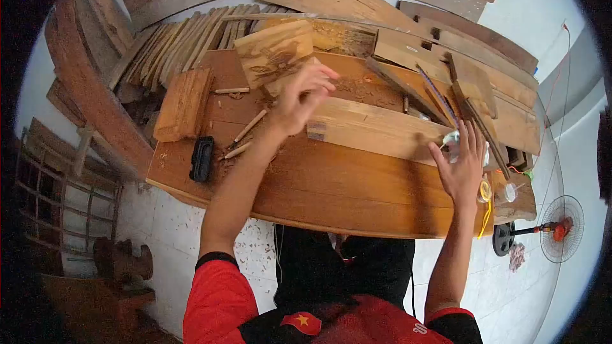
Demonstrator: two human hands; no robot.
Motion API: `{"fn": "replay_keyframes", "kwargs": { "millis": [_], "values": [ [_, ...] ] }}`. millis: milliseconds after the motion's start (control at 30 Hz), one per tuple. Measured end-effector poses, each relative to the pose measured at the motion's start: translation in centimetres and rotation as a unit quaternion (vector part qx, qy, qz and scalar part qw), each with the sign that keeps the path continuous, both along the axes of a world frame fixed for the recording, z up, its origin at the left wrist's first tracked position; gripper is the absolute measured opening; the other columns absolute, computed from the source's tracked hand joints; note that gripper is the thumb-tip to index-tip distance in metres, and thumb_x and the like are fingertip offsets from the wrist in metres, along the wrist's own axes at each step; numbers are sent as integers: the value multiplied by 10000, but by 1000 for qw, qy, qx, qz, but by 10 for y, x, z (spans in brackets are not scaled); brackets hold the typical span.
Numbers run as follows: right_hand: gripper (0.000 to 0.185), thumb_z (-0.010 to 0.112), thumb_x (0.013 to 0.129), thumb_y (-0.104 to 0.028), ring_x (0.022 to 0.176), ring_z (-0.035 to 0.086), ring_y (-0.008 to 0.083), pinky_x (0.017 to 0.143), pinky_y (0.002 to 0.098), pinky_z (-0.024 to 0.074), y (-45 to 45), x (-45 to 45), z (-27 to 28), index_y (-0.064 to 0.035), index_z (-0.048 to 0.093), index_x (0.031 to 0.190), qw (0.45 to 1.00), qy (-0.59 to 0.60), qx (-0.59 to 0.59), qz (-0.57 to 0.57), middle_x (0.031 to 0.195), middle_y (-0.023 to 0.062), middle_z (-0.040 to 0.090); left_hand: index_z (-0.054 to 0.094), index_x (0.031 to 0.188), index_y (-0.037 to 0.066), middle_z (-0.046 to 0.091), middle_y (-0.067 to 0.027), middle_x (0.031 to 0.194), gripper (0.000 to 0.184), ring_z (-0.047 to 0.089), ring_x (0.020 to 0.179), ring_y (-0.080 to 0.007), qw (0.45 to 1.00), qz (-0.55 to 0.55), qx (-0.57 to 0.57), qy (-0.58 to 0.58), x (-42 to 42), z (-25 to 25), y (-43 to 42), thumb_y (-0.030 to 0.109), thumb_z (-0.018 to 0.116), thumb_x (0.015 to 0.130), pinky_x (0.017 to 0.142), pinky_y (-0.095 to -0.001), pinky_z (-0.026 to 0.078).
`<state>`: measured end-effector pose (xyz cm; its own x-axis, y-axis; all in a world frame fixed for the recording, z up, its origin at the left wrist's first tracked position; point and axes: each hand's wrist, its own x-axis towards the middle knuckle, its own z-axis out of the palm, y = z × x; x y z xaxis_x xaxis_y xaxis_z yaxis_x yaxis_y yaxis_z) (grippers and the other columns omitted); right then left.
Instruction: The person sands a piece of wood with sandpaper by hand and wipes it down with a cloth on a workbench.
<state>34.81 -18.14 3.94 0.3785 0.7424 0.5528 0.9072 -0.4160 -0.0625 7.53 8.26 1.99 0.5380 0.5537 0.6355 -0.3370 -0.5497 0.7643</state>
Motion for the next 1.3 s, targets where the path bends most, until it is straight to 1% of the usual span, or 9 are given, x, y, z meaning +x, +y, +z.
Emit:
{"fn": "replay_keyframes", "kwargs": {
  "millis": [100, 233, 267, 300, 367, 567, 833, 1100, 1300],
  "values": [
    [1037, 728, 814, -721, 1458, 395, 450, 1231, 566, 271, 33, -44, -4, 21, 486, 1495, 999, 13, 16, 35, 1532, 243, 494, 619, 1165, 7, 705, -153, 1134, 461, 687, 1064, -250, 990, 97, 101, 11, 17, -33, -11, 440, 485, 1080, 963, -404, 524],
    [1057, 692, 826, -732, 1472, 376, 451, 1248, 562, 235, 92, -149, 0, 28, 448, 1519, 980, 45, 17, 192, 1537, 256, 476, 629, 1130, -14, 720, -139, 1057, 325, 703, 962, -245, 989, 144, -16, -12, 18, -48, -18, 276, 489, 1082, 870, -384, 547],
    [1042, 691, 832, -720, 1473, 376, 449, 1251, 561, 230, 102, -162, -2, 18, 444, 1526, 974, 39, 27, 221, 1543, 251, 470, 636, 1099, -11, 718, -125, 1014, 302, 696, 889, -211, 988, 144, 37, -53, 20, -49, -14, 239, 466, 1092, 802, -331, 550],
    [1034, 690, 834, -715, 1475, 373, 449, 1254, 561, 222, 104, -163, -3, 11, 444, 1528, 970, 49, 29, 236, 1546, 252, 467, 640, 1069, -2, 715, -121, 957, 303, 686, 843, -182, 990, 79, -79, -83, 21, -55, -18, 239, 459, 1092, 751, -300, 544],
    [1018, 688, 838, -706, 1479, 368, 450, 1260, 561, 208, 106, -161, -5, -3, 446, 1534, 961, 68, 33, 265, 1551, 253, 460, 637, 1053, 0, 715, -125, 932, 300, 682, 834, -186, 991, 134, 1, -25, 15, -61, -10, 240, 460, 1087, 749, -316, 539],
    [852, 715, 905, -586, 1496, 353, 442, 1248, 576, 242, 25, -47, 5, -109, 458, 1563, 990, 34, -15, 138, 1583, 207, 448, 618, 1028, 9, 702, -110, 973, 302, 644, 920, -187, 984, 164, -27, 59, 12, -48, -17, 253, 448, 1082, 873, -339, 483],
    [848, 694, 936, -563, 1499, 359, 424, 1258, 542, 234, 18, -26, -8, -29, 445, 1546, 999, -29, 1, 29, 1576, 241, 445, 605, 1020, 16, 651, -75, 921, 252, 576, 863, -164, 987, 151, -55, 30, 14, -48, -21, 225, 472, 1072, 827, -318, 455],
    [906, 715, 882, -542, 1522, 306, 432, 1277, 577, 163, 110, -175, -20, -5, 416, 1548, 970, 60, 52, 230, 1612, 233, 388, 620, 1017, 3, 619, -61, 853, 259, 552, 783, -139, 988, 136, -69, 16, 11, -51, -15, 229, 503, 1063, 722, -310, 474],
    [818, 809, 858, -407, 1448, 404, 443, 1227, 568, 281, 57, -97, -5, -74, 466, 1522, 980, 38, 59, 186, 1537, 243, 467, 627, 1021, 9, 660, -97, 880, 245, 607, 830, -182, 987, 159, -16, 21, 12, -47, -18, 207, 485, 1055, 773, -333, 478]
  ]
}}
